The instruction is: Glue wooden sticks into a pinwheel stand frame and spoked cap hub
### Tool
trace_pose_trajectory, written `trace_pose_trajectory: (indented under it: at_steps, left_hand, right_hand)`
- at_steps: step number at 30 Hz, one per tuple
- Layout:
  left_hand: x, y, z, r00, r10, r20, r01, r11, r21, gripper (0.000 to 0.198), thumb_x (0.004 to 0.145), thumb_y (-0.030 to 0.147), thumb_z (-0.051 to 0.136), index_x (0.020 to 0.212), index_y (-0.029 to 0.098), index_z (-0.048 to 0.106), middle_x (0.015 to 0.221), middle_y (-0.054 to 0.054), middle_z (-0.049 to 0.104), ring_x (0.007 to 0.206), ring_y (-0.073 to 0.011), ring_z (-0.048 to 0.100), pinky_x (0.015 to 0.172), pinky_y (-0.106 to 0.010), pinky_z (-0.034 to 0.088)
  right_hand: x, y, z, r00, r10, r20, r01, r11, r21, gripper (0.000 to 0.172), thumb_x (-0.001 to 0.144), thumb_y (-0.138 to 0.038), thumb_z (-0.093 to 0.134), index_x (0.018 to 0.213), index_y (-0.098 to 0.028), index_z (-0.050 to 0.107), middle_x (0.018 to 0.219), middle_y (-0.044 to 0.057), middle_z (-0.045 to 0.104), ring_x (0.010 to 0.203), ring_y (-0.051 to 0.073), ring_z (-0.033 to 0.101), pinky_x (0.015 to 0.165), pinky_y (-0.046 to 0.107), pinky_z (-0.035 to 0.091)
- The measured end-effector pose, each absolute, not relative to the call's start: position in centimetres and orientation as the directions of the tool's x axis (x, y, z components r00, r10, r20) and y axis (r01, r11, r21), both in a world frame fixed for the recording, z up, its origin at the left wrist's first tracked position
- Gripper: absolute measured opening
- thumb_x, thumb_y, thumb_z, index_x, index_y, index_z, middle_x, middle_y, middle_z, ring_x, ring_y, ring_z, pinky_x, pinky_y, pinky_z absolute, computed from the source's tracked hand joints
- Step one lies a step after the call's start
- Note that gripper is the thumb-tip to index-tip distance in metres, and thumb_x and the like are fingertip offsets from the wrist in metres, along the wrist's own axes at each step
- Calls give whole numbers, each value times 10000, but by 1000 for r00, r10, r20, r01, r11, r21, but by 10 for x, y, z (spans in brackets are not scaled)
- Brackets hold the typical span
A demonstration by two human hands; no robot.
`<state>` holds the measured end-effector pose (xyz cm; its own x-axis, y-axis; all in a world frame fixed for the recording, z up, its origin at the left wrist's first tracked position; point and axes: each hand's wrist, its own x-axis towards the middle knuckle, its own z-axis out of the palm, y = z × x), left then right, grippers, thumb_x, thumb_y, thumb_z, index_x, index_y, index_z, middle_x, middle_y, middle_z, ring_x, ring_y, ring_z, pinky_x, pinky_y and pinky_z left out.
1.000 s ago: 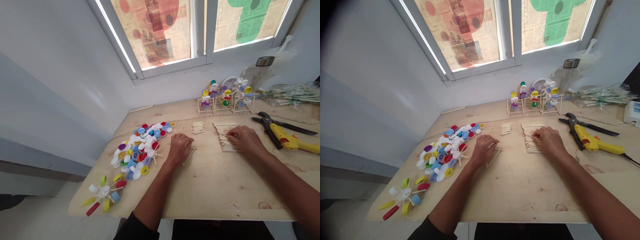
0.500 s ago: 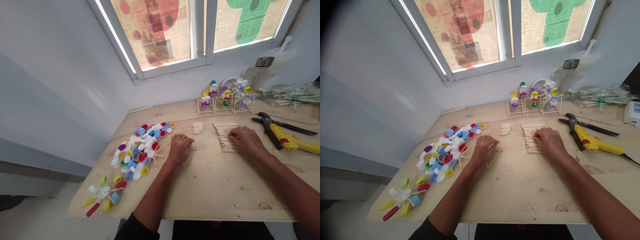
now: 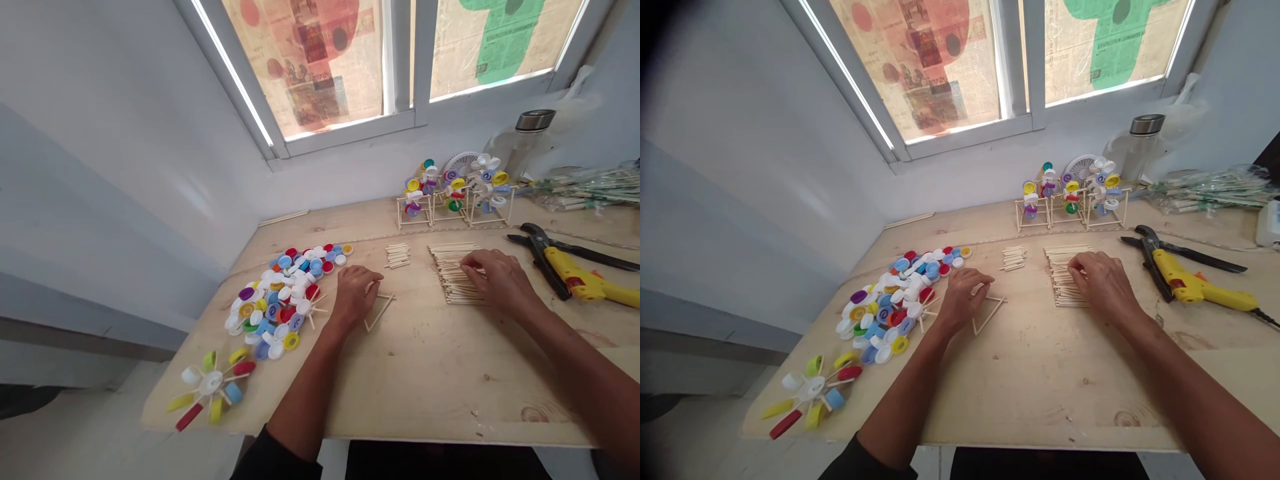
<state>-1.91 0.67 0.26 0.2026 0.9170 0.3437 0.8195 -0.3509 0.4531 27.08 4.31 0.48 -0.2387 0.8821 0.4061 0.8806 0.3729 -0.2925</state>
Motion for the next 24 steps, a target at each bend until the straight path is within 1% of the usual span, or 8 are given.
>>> trace_pose_trajectory:
  at_steps: [3, 5, 8, 10, 13, 19, 22, 24]
  left_hand:
    - [-25, 8, 5, 197, 933, 300, 828, -322, 459, 136, 783, 140, 582, 830, 206, 690, 897, -43, 708, 957, -222, 586, 911, -422, 362]
    - [-28, 8, 6, 228, 936, 268, 829, -331, 452, 108, 765, 153, 611, 816, 204, 691, 898, -45, 706, 965, -225, 583, 918, -421, 360]
    - [-29, 9, 7, 284, 935, 214, 837, -350, 421, 104, 735, 148, 637, 796, 211, 694, 886, -45, 702, 965, -226, 580, 927, -429, 347]
    - [-28, 9, 6, 303, 936, 179, 847, -351, 399, 110, 724, 130, 633, 763, 214, 694, 869, -47, 696, 957, -225, 578, 924, -430, 347]
    - [-26, 9, 4, 323, 935, 150, 858, -356, 370, 111, 734, 129, 616, 716, 214, 685, 841, -50, 688, 937, -225, 574, 906, -422, 353]
    - [-30, 10, 2, 321, 935, 151, 895, -352, 273, 157, 761, 101, 570, 707, 211, 668, 818, -54, 669, 886, -213, 560, 894, -419, 343]
    - [-33, 12, 1, 301, 938, 172, 918, -334, 214, 164, 768, 92, 559, 725, 212, 663, 836, -55, 665, 896, -214, 550, 907, -420, 338]
    - [-35, 15, 0, 284, 939, 193, 929, -319, 187, 170, 775, 90, 549, 738, 212, 662, 849, -59, 662, 913, -220, 543, 914, -424, 336]
  right_hand:
    - [267, 39, 11, -195, 858, 475, 849, 390, -356, 192, 799, -326, 446, 769, -207, 593, 726, 48, 639, 722, 216, 570, 669, 345, 366]
    - [264, 36, 16, -151, 855, 497, 807, 397, -437, 201, 805, -350, 455, 784, -207, 594, 746, 44, 637, 705, 200, 567, 640, 323, 379]
    - [261, 32, 22, -70, 883, 463, 720, 366, -589, 217, 806, -402, 488, 802, -213, 595, 769, 32, 640, 684, 178, 566, 586, 285, 381]
    - [261, 31, 23, -36, 903, 429, 674, 339, -657, 228, 803, -426, 504, 804, -217, 596, 756, 23, 638, 693, 173, 570, 607, 281, 394]
    - [262, 33, 23, -19, 919, 393, 657, 307, -688, 240, 790, -442, 516, 785, -218, 599, 725, 18, 632, 695, 174, 567, 647, 292, 405]
    - [263, 35, 26, 81, 917, 391, 687, 233, -689, 233, 780, -427, 500, 767, -216, 598, 727, 31, 632, 682, 178, 549, 595, 291, 381]
    - [264, 35, 28, 124, 915, 384, 665, 211, -717, 224, 776, -415, 507, 759, -211, 598, 743, 37, 639, 704, 184, 560, 650, 310, 407]
    - [266, 37, 26, 139, 919, 369, 601, 218, -769, 211, 775, -409, 525, 771, -209, 594, 776, 39, 650, 744, 191, 579, 710, 330, 425]
